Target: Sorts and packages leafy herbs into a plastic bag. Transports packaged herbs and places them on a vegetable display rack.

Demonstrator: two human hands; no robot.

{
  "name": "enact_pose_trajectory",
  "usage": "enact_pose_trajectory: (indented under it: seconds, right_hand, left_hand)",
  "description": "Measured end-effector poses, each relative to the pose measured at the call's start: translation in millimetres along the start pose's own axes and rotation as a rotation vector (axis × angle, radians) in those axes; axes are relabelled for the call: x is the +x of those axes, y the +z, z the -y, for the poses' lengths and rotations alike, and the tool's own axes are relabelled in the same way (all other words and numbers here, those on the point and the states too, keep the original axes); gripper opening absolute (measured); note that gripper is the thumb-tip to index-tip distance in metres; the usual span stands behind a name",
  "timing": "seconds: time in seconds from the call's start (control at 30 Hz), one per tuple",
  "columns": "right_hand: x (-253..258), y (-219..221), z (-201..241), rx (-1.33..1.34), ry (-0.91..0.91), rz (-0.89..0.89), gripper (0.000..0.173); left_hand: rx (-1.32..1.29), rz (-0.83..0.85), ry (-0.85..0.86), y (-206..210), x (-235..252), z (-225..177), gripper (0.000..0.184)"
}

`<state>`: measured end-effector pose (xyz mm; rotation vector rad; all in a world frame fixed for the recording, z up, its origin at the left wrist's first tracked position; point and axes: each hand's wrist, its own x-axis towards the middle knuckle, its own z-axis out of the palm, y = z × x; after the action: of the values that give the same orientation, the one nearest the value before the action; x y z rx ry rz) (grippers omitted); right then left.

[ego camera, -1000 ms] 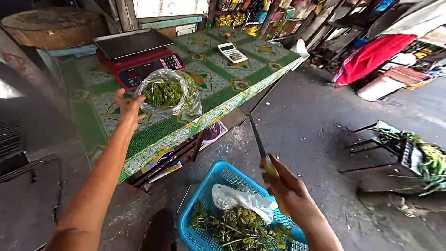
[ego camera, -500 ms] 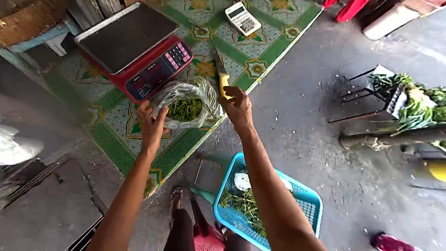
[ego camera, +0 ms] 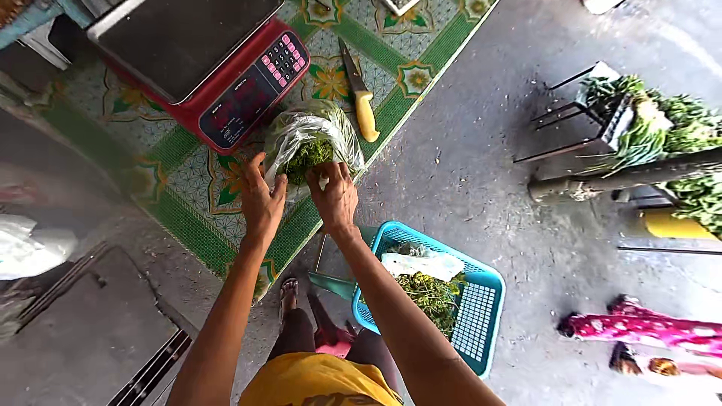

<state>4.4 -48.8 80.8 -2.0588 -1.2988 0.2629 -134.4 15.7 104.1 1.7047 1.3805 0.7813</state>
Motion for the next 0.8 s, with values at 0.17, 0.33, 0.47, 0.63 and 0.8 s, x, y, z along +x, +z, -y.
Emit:
enact_pose_trajectory:
  seconds: [0.17,0.33,0.47,0.63,0.8]
  right_hand:
    - [33,5,-9,0.182,0.291,0.062,0.031]
    - [34,-33,-10,0.840,0.548,0.109,0.014]
    - [25,-81,-9,1.018,0.552,0.174,0.016]
    - [-3,-151,-11,0.926,0.331,0.298,0.014]
    - [-65,-209,-24,0.530,0.061,0.133,0.016]
  left_hand:
    - [-0.057,-0.064,0.058,5,-32,9,0.069]
    - [-0.173,-0.188,0.057,-3,-63,11,0.054]
    - [-0.286,-0.096,0.136,-1,-76,-12,0.036]
    - [-0.364,0.240,0.228,3,-77,-75,0.035]
    - [-0.567,0.601,0.071,52,-83,-130,0.025]
